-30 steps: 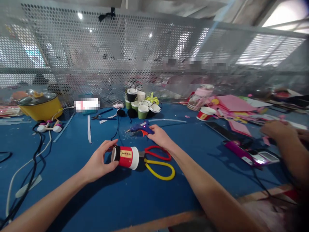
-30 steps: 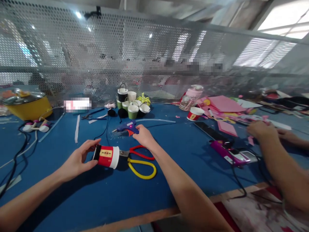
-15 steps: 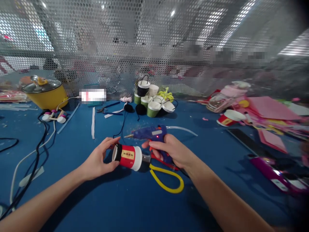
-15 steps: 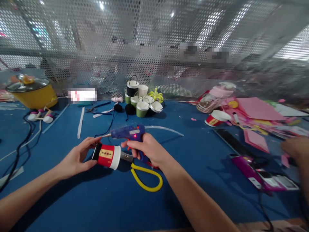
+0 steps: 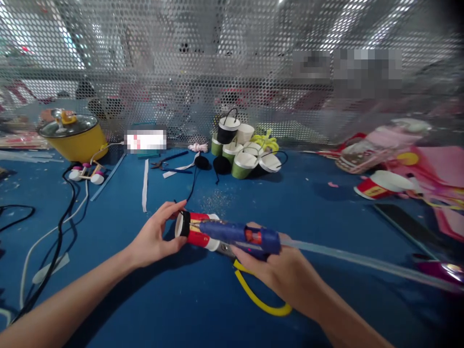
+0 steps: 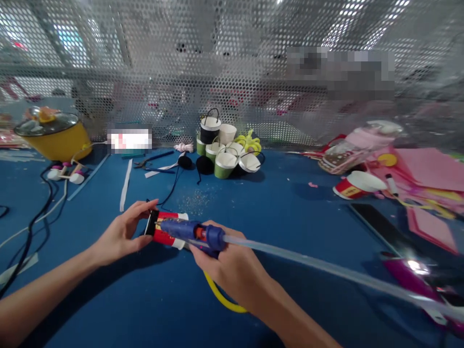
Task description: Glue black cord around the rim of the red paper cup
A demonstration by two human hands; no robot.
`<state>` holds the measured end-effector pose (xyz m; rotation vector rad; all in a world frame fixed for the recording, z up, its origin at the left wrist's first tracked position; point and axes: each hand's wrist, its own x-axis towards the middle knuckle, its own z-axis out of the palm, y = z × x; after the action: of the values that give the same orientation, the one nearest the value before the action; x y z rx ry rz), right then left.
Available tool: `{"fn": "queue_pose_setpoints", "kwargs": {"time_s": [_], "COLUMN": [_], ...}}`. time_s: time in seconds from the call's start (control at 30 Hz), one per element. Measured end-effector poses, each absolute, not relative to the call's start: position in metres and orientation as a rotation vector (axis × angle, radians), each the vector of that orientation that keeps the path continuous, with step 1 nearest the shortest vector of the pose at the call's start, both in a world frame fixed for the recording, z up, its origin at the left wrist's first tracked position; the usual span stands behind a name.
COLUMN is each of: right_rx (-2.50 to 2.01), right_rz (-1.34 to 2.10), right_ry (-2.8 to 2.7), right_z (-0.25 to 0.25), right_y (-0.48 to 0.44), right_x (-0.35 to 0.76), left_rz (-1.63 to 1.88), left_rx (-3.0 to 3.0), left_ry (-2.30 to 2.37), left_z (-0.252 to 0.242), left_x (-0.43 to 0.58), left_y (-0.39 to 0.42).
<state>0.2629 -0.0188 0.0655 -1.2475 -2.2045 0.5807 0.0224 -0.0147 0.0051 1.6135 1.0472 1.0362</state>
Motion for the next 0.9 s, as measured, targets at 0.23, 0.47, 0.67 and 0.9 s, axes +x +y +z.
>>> {"fn": "queue_pose_setpoints", "kwargs": {"time_s": [0.23,0.47,0.67,0.9], "right_rx": [-1.470,-1.417,-1.386,-1.406], "right_rz": [0.763,0.675,0.698,0.718], "right_ry": [-2.202,-2.293,-2.269,-2.320], "right_z": [0.060,0.060,0.054,0.059], "right_y": [-0.022,-0.025,-0.030,-0.032], "right_x": [0.261,0.261,0.263,0.260], "left_rz": [1.037,1.043,1.046,1.059], "left_rx": [1.599,1.594,1.604,1.634], "left_ry": [1.081,1.094,1.089,1.087], "left_z": [0.003,0.004,0.002,0.002], "left_x": [0.023,0.022,0.021,0.020], "left_y": [-0.015,-0.015,-0.014,-0.016]}}
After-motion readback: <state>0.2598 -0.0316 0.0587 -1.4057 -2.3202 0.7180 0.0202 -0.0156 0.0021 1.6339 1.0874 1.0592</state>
